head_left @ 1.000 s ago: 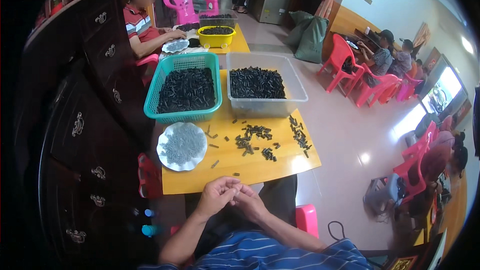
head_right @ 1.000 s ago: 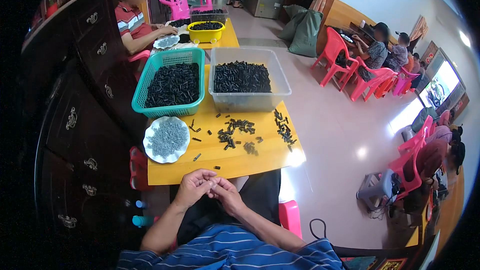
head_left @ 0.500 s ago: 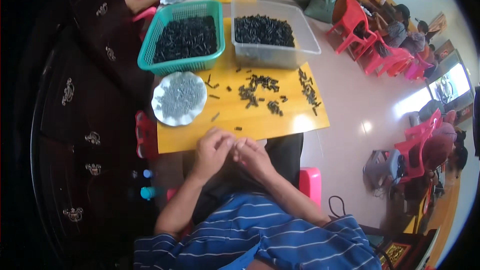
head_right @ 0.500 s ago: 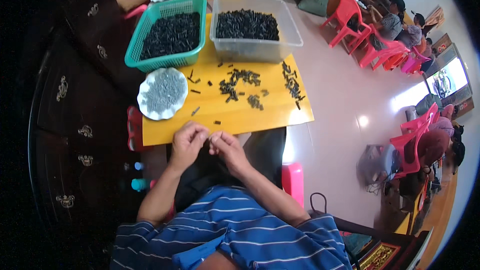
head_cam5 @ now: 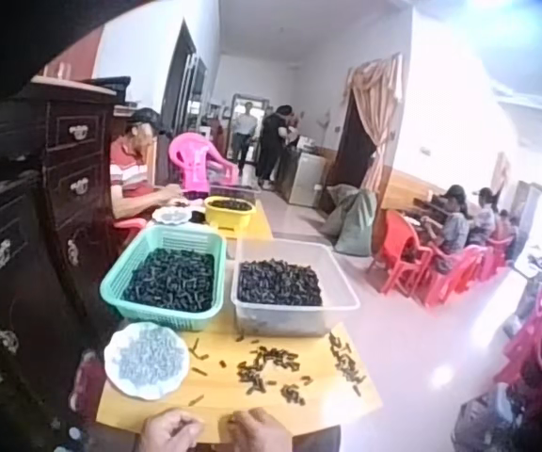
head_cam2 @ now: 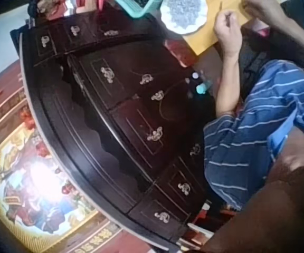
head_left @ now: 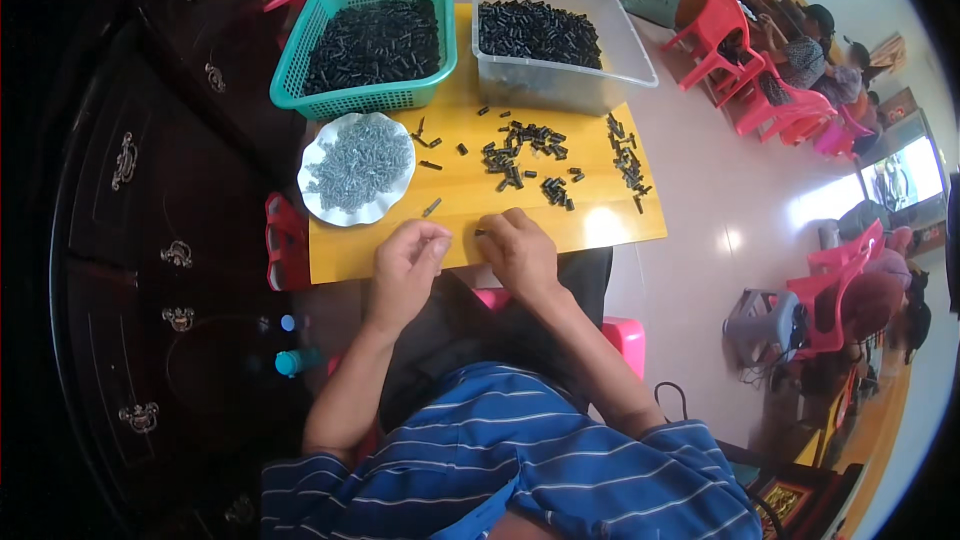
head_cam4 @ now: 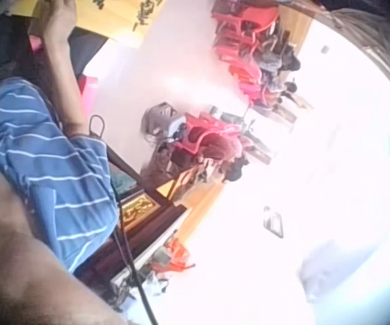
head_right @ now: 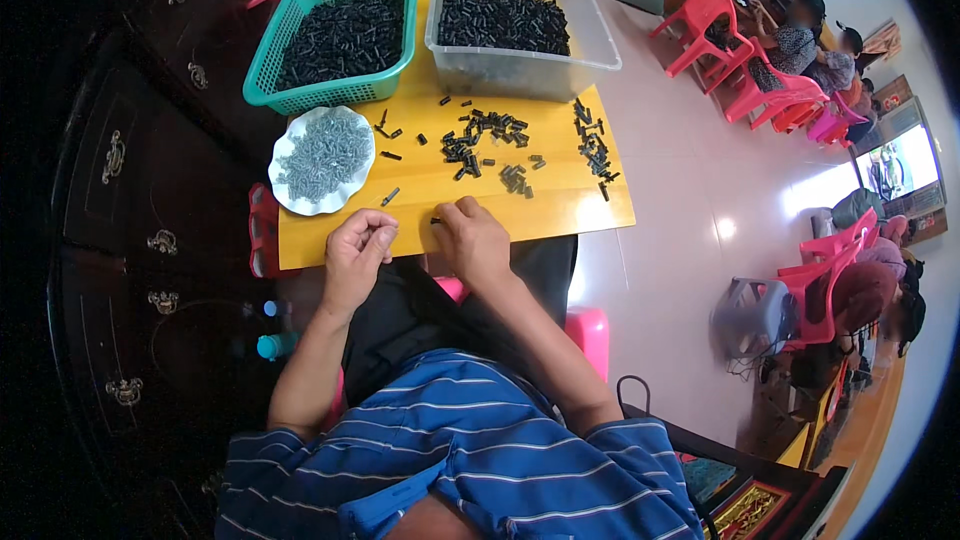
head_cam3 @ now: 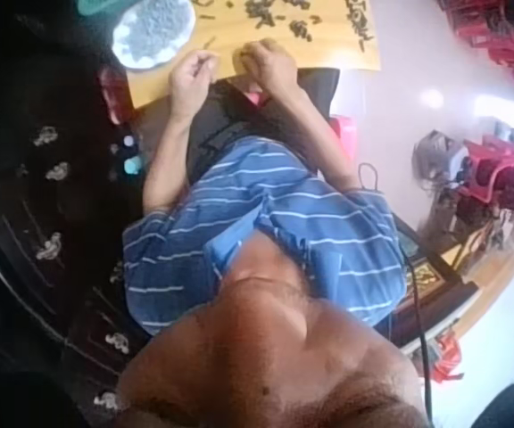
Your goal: The person assembles plastic components by hand, inserting a small white piece into a black plastic housing and placing the finished parts into a basket.
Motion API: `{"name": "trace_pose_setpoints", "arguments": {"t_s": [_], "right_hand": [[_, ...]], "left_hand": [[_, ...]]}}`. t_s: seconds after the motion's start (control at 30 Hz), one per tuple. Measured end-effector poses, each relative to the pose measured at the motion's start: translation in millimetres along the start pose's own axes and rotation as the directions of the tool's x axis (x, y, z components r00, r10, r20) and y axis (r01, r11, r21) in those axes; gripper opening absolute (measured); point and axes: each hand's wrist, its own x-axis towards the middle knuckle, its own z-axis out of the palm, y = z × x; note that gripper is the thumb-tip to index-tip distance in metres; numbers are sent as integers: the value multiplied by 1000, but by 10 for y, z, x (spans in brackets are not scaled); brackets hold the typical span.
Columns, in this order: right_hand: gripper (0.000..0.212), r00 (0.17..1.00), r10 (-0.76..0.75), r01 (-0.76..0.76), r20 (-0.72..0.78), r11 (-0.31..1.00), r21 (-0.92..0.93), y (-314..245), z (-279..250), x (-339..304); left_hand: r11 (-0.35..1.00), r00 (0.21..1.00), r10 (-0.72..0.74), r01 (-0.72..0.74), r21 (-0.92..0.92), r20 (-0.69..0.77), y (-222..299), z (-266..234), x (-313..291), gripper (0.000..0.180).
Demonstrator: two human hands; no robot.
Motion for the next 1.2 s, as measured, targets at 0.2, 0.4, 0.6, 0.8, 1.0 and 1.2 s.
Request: {"name": "trace_pose_setpoints", "arguments": {"t_s": [0.2,0.4,0.6,0.8,1.0,1.2], "right_hand": [[9,1000,-7,7,18,1000,15,97,78,7],[11,884,257,-467,391,452,760,58,-142,-146],[14,852,129,-508,508,-34,861,86,-282,-273],[16,870,92,-478,485,-84,874,98,-343,-278],[15,867,97,-483,488,-71,873,157,-372,-305],[13,866,120,-483,486,-58,874,243,-323,-357]], "left_hand": [[999,999,-28,26,40,41,-22,47,12,8],[997,1000,-12,10,75,26,-37,135,-3,10],[987,995,56,-67,147,77,157,289,36,11],[969,988,99,-123,214,120,312,420,15,15],[959,985,127,-153,240,120,379,464,-14,19],[930,976,57,-128,346,209,517,529,23,22]]}}
